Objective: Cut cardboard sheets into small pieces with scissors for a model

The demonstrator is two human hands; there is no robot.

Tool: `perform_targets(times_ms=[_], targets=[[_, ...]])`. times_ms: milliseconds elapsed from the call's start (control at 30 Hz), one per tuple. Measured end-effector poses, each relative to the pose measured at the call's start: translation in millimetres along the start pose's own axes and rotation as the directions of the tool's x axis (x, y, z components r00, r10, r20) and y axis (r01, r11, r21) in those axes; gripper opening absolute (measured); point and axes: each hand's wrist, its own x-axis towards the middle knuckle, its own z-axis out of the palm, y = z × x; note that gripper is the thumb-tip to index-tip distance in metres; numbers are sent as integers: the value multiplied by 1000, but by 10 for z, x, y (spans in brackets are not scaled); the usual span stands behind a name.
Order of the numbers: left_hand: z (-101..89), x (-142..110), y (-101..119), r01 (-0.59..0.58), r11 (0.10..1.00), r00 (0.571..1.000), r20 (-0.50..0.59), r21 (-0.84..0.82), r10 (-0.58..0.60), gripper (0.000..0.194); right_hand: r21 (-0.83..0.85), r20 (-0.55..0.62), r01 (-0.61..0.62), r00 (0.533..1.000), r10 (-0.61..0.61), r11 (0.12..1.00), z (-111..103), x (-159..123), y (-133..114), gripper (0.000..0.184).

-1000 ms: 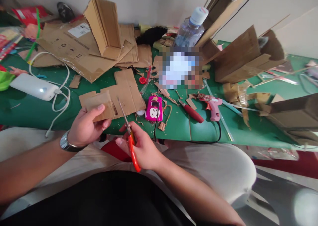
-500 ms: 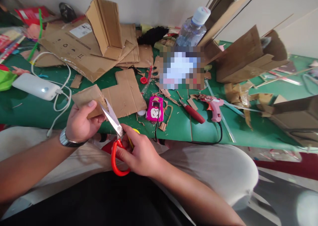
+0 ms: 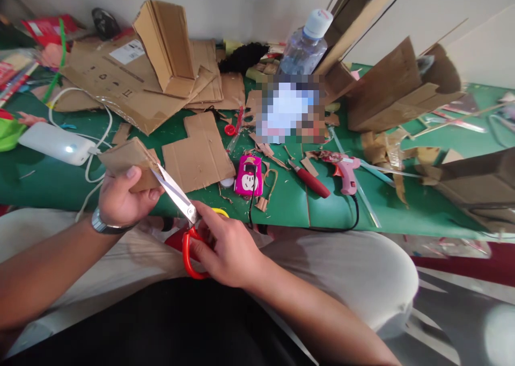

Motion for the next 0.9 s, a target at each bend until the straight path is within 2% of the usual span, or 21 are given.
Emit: perform_targets(times_ms=[167, 400, 667, 900], targets=[[46, -18, 77, -95, 995, 995, 27, 5, 95, 30, -31, 13, 30, 999, -30, 999, -1, -15, 22, 59], [92, -23, 82, -90, 996, 996, -22, 15, 90, 32, -62, -5, 47, 999, -48, 997, 17, -28, 37, 57], [22, 10, 2, -112, 993, 990, -87, -27, 109, 29, -46, -11, 2, 1000, -3, 999, 8, -17, 24, 56], [7, 24, -38, -115, 982, 993, -54, -148, 108, 32, 33, -2, 11, 1000, -11, 999, 25, -22, 25, 54]])
